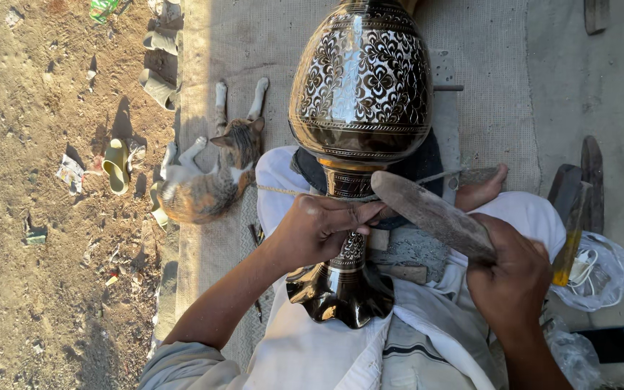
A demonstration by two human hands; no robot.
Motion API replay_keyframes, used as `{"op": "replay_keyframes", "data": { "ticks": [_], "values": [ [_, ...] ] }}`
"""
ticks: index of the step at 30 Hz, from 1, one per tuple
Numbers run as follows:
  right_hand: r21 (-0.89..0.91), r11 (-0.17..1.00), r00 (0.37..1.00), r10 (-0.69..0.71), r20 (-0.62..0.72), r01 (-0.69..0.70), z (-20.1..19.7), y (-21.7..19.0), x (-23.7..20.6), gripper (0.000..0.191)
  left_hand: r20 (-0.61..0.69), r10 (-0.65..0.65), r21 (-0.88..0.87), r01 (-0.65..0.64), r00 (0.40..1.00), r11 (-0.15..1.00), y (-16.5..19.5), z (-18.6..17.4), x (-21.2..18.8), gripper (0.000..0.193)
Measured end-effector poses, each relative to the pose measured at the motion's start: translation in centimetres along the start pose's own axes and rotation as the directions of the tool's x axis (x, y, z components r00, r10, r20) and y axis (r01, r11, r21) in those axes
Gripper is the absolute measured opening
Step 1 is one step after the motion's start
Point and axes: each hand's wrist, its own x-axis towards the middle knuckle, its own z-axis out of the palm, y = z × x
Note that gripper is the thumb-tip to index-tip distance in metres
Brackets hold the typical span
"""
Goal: The person sits on a mat and uses a hammer and chisel to engrave a decorative pattern onto the neck of a brass vessel. A cat approaches and is briefly petted before the person resumes hammering.
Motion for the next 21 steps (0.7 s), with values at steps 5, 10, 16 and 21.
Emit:
{"op": "replay_keyframes", "data": {
  "ticks": [5,10,16,21],
  "values": [
    [0.039,0.990,0.990,0.136,-0.018,-0.136,-0.3,-0.1,0.0,0.034,0.004,0.006,-0.022,-0.006,1.000,1.000,-0.4,0.0,-0.2,0.067],
    [0.570,0.816,0.982,0.171,-0.079,-0.096,0.0,-0.6,0.4,0.036,-0.027,-0.013,-0.069,0.011,1.000,0.998,-0.1,0.3,-0.4,0.072],
    [-0.226,0.973,0.999,0.034,-0.022,-0.038,-1.2,-0.9,0.8,0.045,-0.044,-0.014,-0.053,0.012,0.999,0.999,0.3,0.2,-0.1,0.075],
    [0.284,0.959,0.995,0.048,-0.087,-0.021,-0.6,-0.6,0.6,0.022,-0.083,0.034,0.047,-0.030,0.996,0.998,0.5,0.8,-0.6,0.073]
  ]
}}
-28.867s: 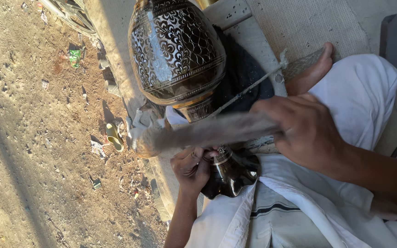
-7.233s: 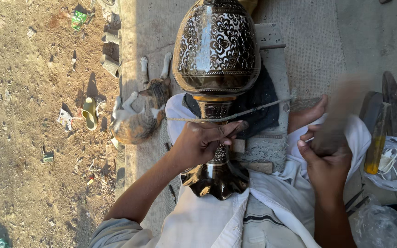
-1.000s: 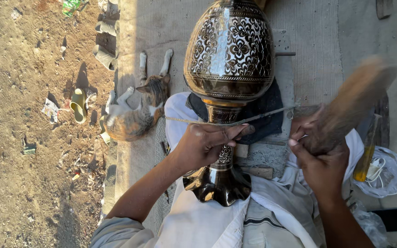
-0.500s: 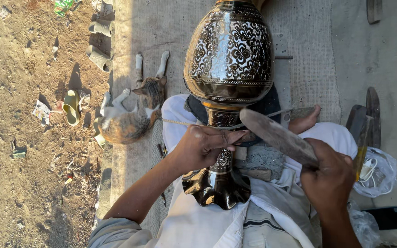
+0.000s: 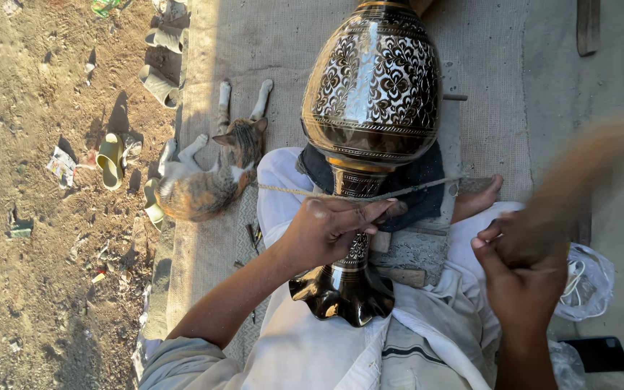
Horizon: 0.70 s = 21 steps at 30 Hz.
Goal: The person sits on a mat and uses a hammer and chisel to engrave a decorative pattern onto the neck of a brass vessel. A cat approaches and is briefly petted before the person resumes hammering.
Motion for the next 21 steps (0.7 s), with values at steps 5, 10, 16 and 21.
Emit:
{"op": "replay_keyframes", "data": {
  "ticks": [5,10,16,21],
  "values": [
    [-0.383,0.914,0.963,0.214,0.166,-0.137,-0.5,1.0,-1.0,0.043,-0.143,-0.120,-0.396,0.054,0.982,0.917,-2.8,0.8,-2.0,0.062],
    [-0.193,0.872,0.799,0.490,0.349,-0.451,0.6,2.4,-3.3,0.051,-0.365,-0.545,-0.762,0.094,0.754,0.640,-6.1,1.7,-6.6,0.056],
    [0.026,0.995,0.753,0.059,0.655,-0.100,3.3,0.8,-4.3,0.067,-0.361,-0.637,-0.874,-0.007,0.681,0.487,-6.7,4.5,-8.2,0.058],
    [-0.139,0.985,0.650,0.174,0.740,-0.105,4.5,-2.1,-4.2,0.048,-0.319,-0.676,-0.938,-0.119,0.664,0.326,-6.1,4.8,-7.8,0.056]
  ]
}}
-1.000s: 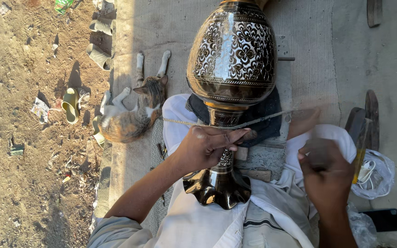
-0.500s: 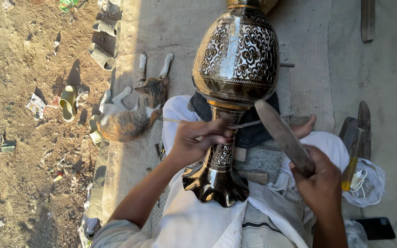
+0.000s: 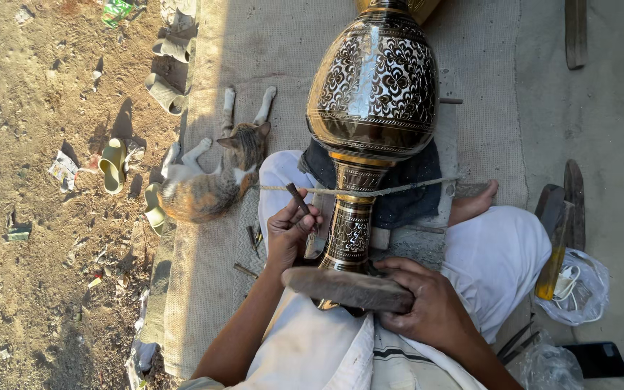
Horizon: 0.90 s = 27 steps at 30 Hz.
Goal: The person sits on a mat and uses a hammer and chisel to engrave a decorative pattern onto the neck of a brass vessel. A cat approaches and is briefly petted before the person resumes hammering.
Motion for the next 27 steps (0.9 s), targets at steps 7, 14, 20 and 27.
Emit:
{"op": "replay_keyframes", "data": {
  "ticks": [7,14,20,27],
  "values": [
    [0.043,0.961,0.961,-0.271,-0.052,0.273,0.2,1.6,0.7,0.043,-0.016,0.030,-0.074,-0.031,0.999,0.997,0.7,-0.6,-1.0,0.055],
    [0.207,0.935,0.957,-0.287,-0.040,0.289,0.9,6.8,1.9,0.047,0.097,-0.070,0.161,0.054,0.993,0.986,2.2,-1.4,-1.3,0.058],
    [0.362,0.916,0.968,-0.088,-0.236,0.172,-0.5,12.3,0.6,0.054,0.218,-0.110,0.297,0.041,0.970,0.954,2.7,0.7,-0.4,0.050],
    [0.561,0.803,0.894,0.086,-0.440,0.199,-0.9,13.2,-0.8,0.040,0.435,-0.103,0.514,-0.153,0.895,0.844,2.6,4.7,-0.2,0.036]
  ]
}}
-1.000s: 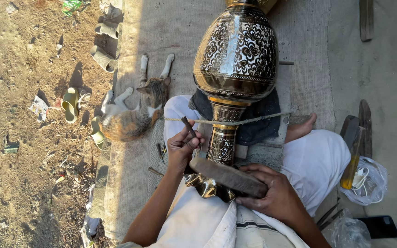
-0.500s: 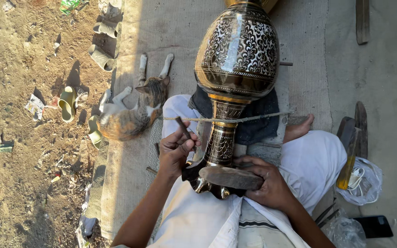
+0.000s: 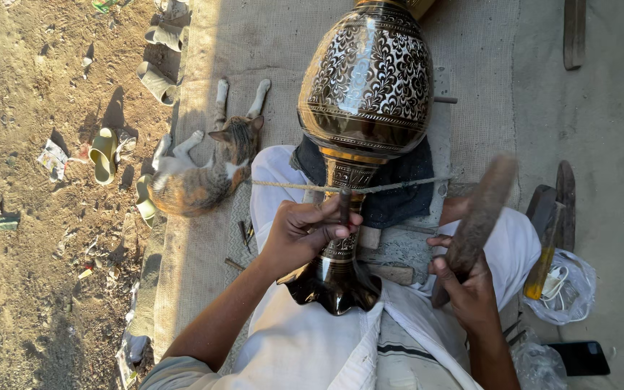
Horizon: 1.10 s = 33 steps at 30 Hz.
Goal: The person sits on a mat and uses a hammer and chisel to engrave a decorative pattern onto the neck of a brass vessel. A cat approaches and is briefly petted before the person resumes hammering.
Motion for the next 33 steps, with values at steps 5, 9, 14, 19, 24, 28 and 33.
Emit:
{"op": "replay_keyframes", "data": {
  "ticks": [5,9,14,19,24,28,33],
  "values": [
    [0.044,0.999,0.998,0.008,-0.059,-0.006,1.2,-2.1,-0.3,0.049,-0.016,-0.057,0.118,0.059,0.998,0.991,1.5,0.6,-0.1,0.043],
    [-0.137,0.988,0.996,-0.082,-0.032,0.076,1.4,-4.2,0.5,0.065,0.012,0.051,0.198,-0.053,0.999,0.979,1.9,0.6,-0.4,0.045],
    [-0.371,0.914,0.982,-0.185,-0.025,0.162,1.8,-7.0,2.3,0.049,0.140,0.174,0.437,-0.218,0.975,0.873,2.1,0.4,-0.5,0.057],
    [-0.837,0.485,0.925,-0.375,0.061,0.252,1.2,-10.7,3.5,0.048,0.199,0.139,0.456,-0.217,0.970,0.863,2.4,0.3,0.0,0.056],
    [-0.387,0.868,0.950,-0.279,0.138,0.311,2.3,-12.1,4.2,0.050,0.207,0.168,0.474,-0.249,0.964,0.844,2.3,0.1,0.0,0.056],
    [-0.818,0.506,0.958,-0.219,0.185,0.273,2.7,-12.2,3.9,0.051,0.218,0.197,0.530,-0.286,0.956,0.798,1.9,0.0,0.0,0.054],
    [-0.700,0.661,0.957,-0.265,0.121,0.271,3.1,-11.8,3.2,0.040,0.221,0.161,0.484,-0.251,0.962,0.838,1.9,-0.1,0.1,0.057]
  ]
}}
